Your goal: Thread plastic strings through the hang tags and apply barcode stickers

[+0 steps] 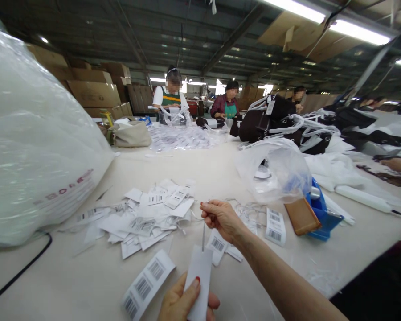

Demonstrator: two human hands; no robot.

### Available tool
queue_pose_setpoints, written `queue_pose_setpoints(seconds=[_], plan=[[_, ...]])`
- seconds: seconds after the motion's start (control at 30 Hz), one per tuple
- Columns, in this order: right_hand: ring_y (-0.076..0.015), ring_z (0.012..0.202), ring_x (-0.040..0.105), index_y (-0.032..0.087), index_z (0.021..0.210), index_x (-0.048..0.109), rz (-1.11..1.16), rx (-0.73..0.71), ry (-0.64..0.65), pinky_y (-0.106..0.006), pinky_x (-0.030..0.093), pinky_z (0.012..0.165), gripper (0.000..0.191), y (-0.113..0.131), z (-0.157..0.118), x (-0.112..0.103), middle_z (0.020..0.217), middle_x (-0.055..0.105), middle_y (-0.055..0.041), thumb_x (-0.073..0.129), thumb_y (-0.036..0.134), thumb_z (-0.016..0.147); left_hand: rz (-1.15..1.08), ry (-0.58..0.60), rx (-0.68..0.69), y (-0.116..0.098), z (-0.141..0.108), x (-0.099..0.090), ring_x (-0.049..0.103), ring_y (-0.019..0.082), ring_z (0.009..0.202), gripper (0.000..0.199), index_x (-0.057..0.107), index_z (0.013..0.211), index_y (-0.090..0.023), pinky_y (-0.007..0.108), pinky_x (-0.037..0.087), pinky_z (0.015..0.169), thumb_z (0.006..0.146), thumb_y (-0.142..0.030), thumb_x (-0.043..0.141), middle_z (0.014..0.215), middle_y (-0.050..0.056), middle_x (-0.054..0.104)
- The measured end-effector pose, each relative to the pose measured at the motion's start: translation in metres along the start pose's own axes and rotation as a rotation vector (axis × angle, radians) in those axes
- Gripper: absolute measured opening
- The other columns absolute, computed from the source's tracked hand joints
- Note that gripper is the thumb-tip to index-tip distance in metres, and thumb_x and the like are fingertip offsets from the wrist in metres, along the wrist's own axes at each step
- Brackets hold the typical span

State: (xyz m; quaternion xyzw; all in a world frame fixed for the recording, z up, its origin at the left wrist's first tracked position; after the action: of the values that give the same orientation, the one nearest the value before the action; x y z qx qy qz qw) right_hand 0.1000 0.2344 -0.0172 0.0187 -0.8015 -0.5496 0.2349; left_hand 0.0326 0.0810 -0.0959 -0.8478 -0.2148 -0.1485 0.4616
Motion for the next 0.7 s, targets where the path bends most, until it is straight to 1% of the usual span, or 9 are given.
queue_pose_setpoints(seconds=[0.07,0.13,0.2,0.3,0.47,0.6,0.7], plan=[[-0.0030,0.037,0.048,0.013,0.059,0.052,-0.079,0.055,-0.006,-0.014,0.032,0.035,0.026,-0.011,0.006,0.003,0.049,0.058,0.0058,0.066,0.025,0.077,-0.024,-0.037,-0.033,0.002,0.000,-0.003,0.056,0.010,0.037,0.048,0.056,0.075,-0.012,0.017,0.035,0.039,0.061,-0.055,0.073,0.053,0.004,0.068],[-0.0041,0.041,0.051,0.012,0.065,0.055,-0.159,0.107,-0.014,-0.015,0.037,0.037,0.023,-0.019,0.011,0.005,0.054,0.057,0.0066,0.059,0.022,0.085,-0.073,-0.066,-0.071,0.001,-0.002,-0.004,0.060,0.012,0.041,0.040,0.054,0.075,-0.013,0.019,0.041,0.042,0.068,-0.048,0.072,0.057,0.004,0.069],[-0.0048,0.045,0.053,0.012,0.072,0.057,-0.227,0.147,-0.024,-0.016,0.042,0.041,0.020,-0.025,0.015,0.007,0.059,0.057,0.0062,0.055,0.023,0.088,-0.111,-0.080,-0.116,0.001,-0.003,-0.003,0.064,0.015,0.047,0.030,0.052,0.077,-0.013,0.022,0.047,0.047,0.076,-0.039,0.067,0.059,0.005,0.069],[-0.0058,0.051,0.055,0.012,0.082,0.058,-0.304,0.187,-0.037,-0.018,0.046,0.045,0.015,-0.031,0.018,0.008,0.067,0.059,0.0042,0.054,0.024,0.089,-0.132,-0.109,-0.179,-0.001,-0.004,-0.002,0.067,0.016,0.051,0.019,0.052,0.079,-0.010,0.024,0.051,0.050,0.085,-0.027,0.058,0.060,0.007,0.069],[-0.0067,0.054,0.056,0.012,0.089,0.058,-0.378,0.218,-0.053,-0.019,0.048,0.047,0.014,-0.039,0.019,0.008,0.073,0.060,0.0027,0.053,0.025,0.090,-0.150,-0.185,-0.237,-0.002,-0.008,-0.002,0.068,0.017,0.053,0.011,0.050,0.086,-0.008,0.027,0.053,0.054,0.089,-0.019,0.050,0.062,0.008,0.069],[-0.0070,0.055,0.056,0.012,0.090,0.058,-0.408,0.220,-0.060,-0.020,0.048,0.048,0.015,-0.042,0.018,0.008,0.074,0.060,0.0024,0.052,0.026,0.090,-0.172,-0.179,-0.257,0.000,-0.012,-0.003,0.070,0.021,0.056,0.011,0.047,0.094,-0.007,0.030,0.054,0.058,0.088,-0.017,0.050,0.065,0.011,0.071],[-0.0070,0.055,0.056,0.012,0.090,0.058,-0.422,0.221,-0.057,-0.020,0.048,0.048,0.015,-0.043,0.018,0.009,0.074,0.060,0.0023,0.052,0.026,0.090,-0.189,-0.170,-0.276,0.003,-0.015,-0.006,0.071,0.021,0.058,0.006,0.049,0.089,-0.009,0.031,0.054,0.060,0.089,-0.015,0.048,0.066,0.011,0.073]])
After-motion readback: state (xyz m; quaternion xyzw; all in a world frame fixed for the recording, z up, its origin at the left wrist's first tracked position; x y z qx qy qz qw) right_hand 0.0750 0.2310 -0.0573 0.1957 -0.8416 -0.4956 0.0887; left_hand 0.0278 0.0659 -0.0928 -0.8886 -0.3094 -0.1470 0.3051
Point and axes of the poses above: each hand's wrist, its own z-axis towards the middle knuckle, its own x-axis out of the palm, y = z × x, the point moved 6 cm from there along z, towards the middle knuckle
